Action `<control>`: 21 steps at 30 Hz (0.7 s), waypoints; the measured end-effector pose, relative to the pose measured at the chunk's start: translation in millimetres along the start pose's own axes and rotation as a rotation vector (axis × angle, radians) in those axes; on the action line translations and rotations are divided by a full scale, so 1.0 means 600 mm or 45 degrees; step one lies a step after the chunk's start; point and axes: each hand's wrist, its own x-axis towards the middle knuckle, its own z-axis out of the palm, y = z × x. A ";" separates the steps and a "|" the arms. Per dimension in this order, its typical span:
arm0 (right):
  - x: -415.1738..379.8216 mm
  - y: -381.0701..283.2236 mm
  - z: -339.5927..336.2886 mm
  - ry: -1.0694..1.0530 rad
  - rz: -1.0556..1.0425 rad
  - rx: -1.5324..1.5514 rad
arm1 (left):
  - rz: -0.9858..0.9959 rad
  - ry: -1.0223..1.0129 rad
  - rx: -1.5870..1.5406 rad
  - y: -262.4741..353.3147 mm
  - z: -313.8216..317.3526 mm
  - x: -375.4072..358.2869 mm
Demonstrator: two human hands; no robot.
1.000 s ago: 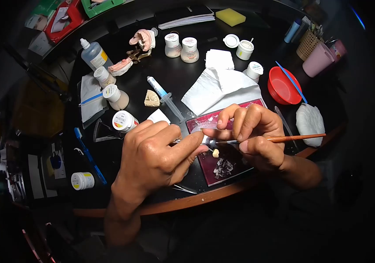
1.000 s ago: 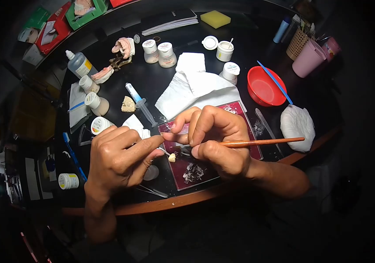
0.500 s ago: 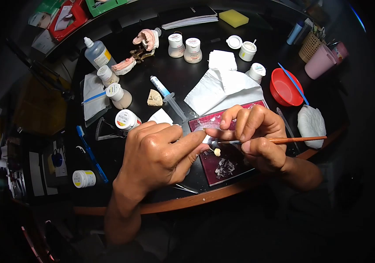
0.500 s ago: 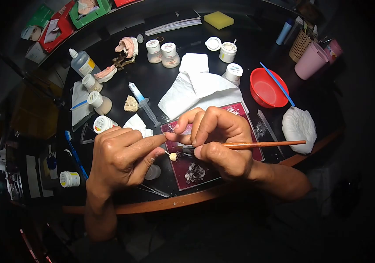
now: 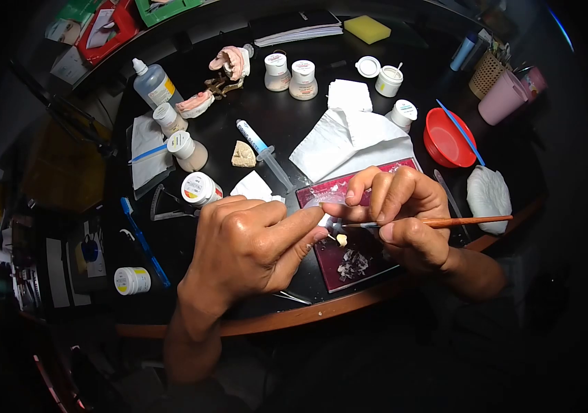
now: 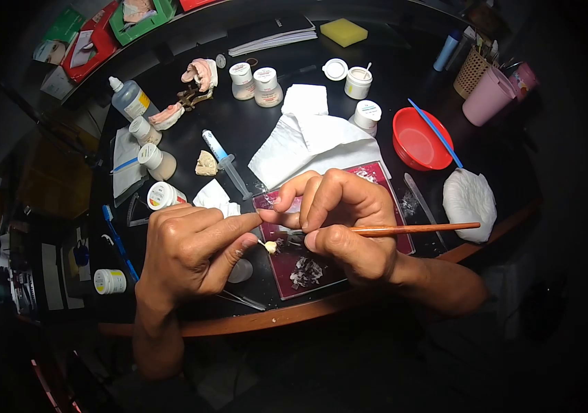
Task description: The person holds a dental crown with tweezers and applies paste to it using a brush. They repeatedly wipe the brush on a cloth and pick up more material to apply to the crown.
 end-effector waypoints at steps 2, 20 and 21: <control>0.000 -0.004 -0.001 -0.002 0.015 -0.020 | -0.001 -0.001 0.002 0.000 0.000 0.000; 0.002 -0.012 -0.004 -0.104 0.021 -0.067 | 0.096 0.062 0.144 -0.005 0.004 0.002; 0.002 -0.012 -0.004 -0.102 0.016 -0.062 | 0.097 0.061 0.145 -0.005 0.004 0.002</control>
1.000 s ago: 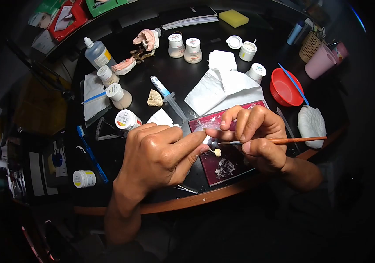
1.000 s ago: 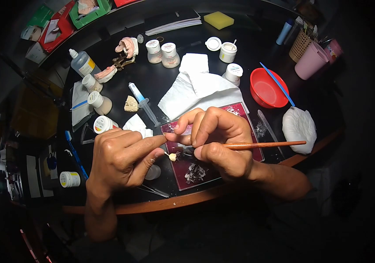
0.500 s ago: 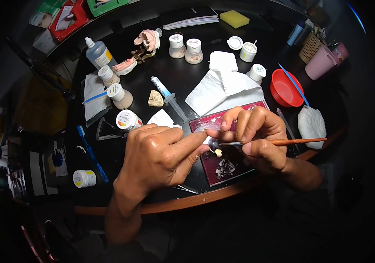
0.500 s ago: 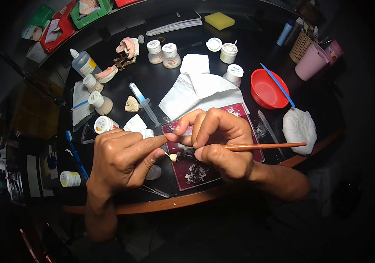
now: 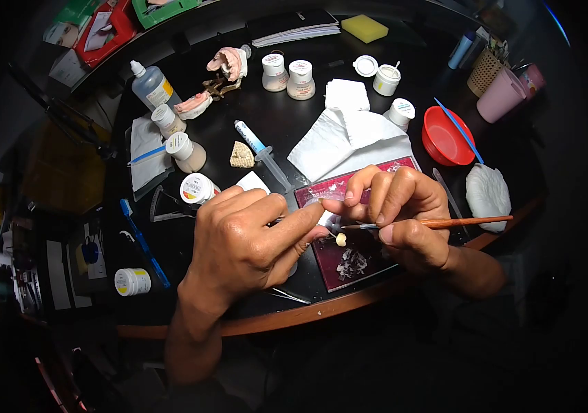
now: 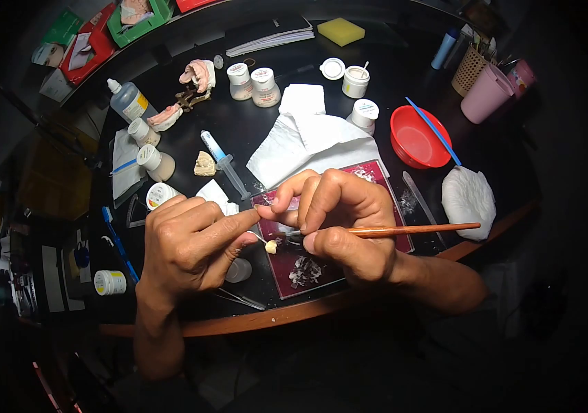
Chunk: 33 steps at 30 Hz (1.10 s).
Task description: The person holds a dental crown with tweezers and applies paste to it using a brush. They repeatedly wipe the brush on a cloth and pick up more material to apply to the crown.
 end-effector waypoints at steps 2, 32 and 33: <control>0.000 0.002 0.001 0.006 -0.011 0.010 | 0.003 -0.001 0.001 0.000 0.000 0.000; 0.000 0.003 0.003 -0.001 -0.024 0.018 | 0.024 0.024 -0.056 0.003 -0.003 0.004; -0.001 0.002 0.003 -0.004 -0.021 0.015 | 0.022 0.022 -0.054 0.003 -0.003 0.003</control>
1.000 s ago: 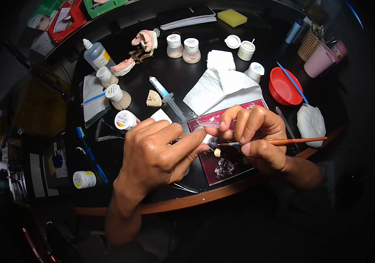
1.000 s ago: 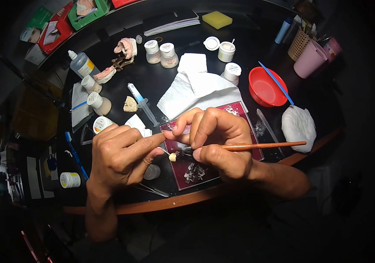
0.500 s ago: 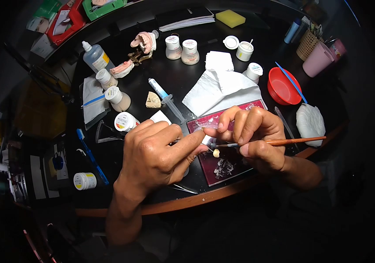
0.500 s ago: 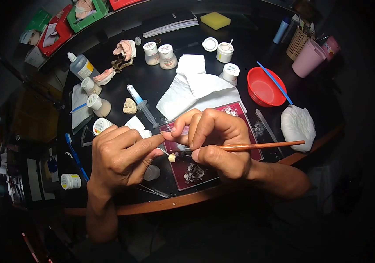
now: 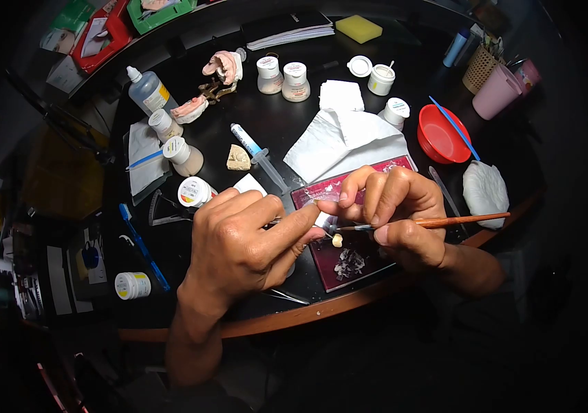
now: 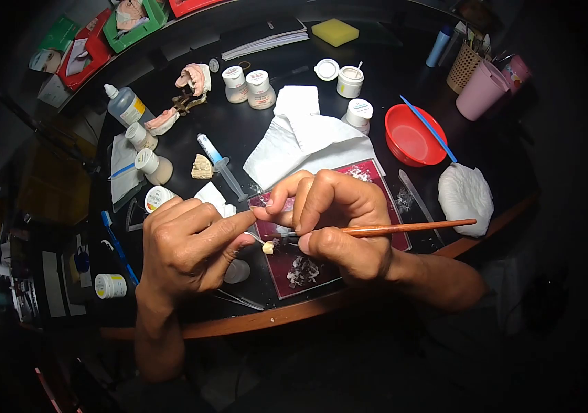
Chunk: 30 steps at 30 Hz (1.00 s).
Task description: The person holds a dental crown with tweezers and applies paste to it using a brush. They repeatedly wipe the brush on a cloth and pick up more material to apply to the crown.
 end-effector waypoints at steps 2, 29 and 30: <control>0.000 -0.002 -0.001 -0.006 0.005 -0.008 | -0.002 -0.003 0.002 -0.001 0.001 -0.001; -0.119 -0.020 0.065 0.104 -0.127 -1.263 | -0.093 -0.002 -0.017 -0.027 0.001 -0.008; -0.120 -0.017 0.065 0.096 -0.121 -1.283 | -0.090 -0.002 -0.022 -0.028 0.002 -0.008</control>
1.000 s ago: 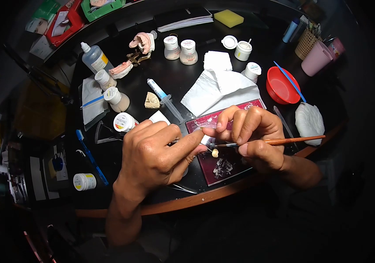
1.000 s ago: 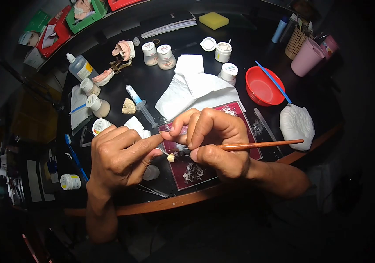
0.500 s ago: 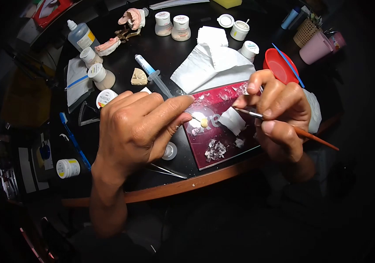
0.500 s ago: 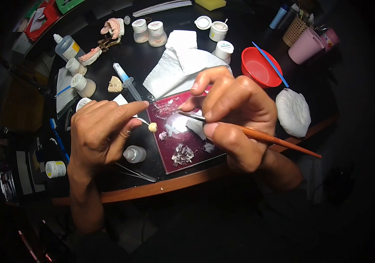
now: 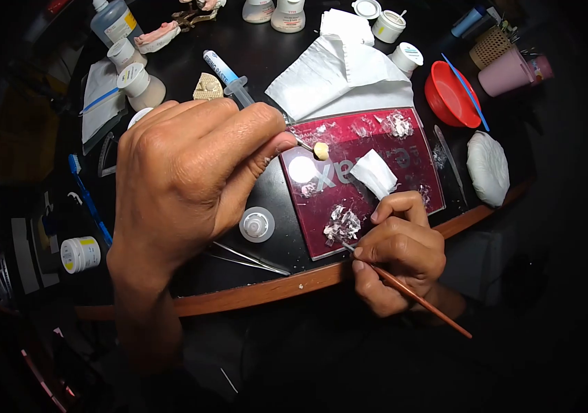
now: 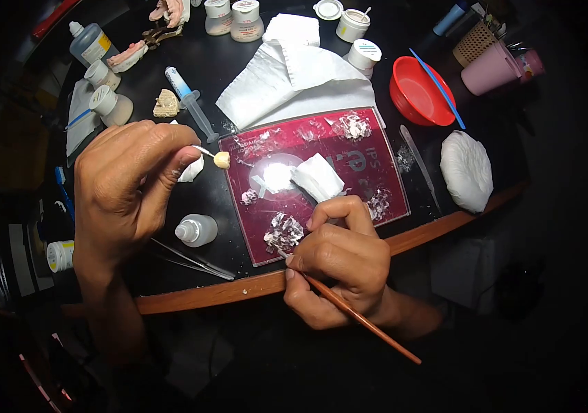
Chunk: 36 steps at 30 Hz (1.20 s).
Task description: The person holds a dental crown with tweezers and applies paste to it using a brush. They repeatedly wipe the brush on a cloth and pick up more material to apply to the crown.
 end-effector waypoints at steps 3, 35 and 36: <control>-0.005 0.000 0.002 -0.008 0.004 -0.032 | 0.004 -0.011 0.000 0.000 0.000 -0.002; 0.044 0.003 -0.034 -0.014 -0.052 0.262 | -0.086 -0.025 -0.037 0.009 -0.005 -0.001; 0.056 0.000 -0.042 -0.017 -0.084 0.278 | -0.094 -0.027 -0.043 0.010 -0.005 -0.001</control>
